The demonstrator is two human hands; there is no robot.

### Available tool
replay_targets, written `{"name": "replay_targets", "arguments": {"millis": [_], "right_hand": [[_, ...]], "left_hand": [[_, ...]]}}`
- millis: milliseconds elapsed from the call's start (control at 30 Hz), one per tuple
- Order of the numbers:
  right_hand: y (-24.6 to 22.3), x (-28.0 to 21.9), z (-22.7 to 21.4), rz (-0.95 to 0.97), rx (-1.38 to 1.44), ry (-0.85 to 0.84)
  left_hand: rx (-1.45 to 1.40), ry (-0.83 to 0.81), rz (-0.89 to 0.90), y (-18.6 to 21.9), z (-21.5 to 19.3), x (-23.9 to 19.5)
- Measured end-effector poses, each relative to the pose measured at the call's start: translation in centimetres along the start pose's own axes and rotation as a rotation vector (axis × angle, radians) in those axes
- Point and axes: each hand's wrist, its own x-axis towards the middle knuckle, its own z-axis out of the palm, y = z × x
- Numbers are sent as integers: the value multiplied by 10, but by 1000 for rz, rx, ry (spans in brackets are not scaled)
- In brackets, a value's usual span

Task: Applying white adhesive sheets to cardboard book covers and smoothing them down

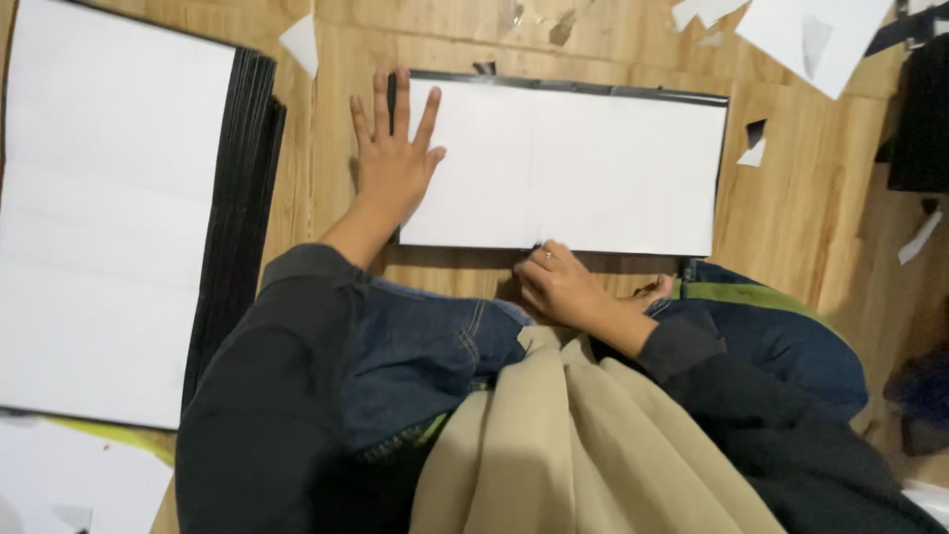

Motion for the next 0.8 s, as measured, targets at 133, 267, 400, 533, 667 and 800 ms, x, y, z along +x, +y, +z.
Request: {"name": "replay_targets", "arguments": {"millis": [133, 267, 400, 533, 667, 800], "right_hand": [[12, 11, -40, 254, 162, 230], [78, 19, -4, 187, -223, 112], [130, 75, -5, 144, -450, 243], [137, 89, 8, 211, -466, 301], [72, 37, -5, 71, -439, 219], [26, -25, -5, 31, -338, 68]], "left_hand": [[-62, 40, 300, 23, 5, 12], [-51, 19, 359, 41, 32, 15], [-62, -224, 313, 45, 27, 26], [-72, -323, 273, 47, 30, 27], [-96, -351, 270, 45, 20, 24], [-95, -328, 283, 46, 21, 25]]}}
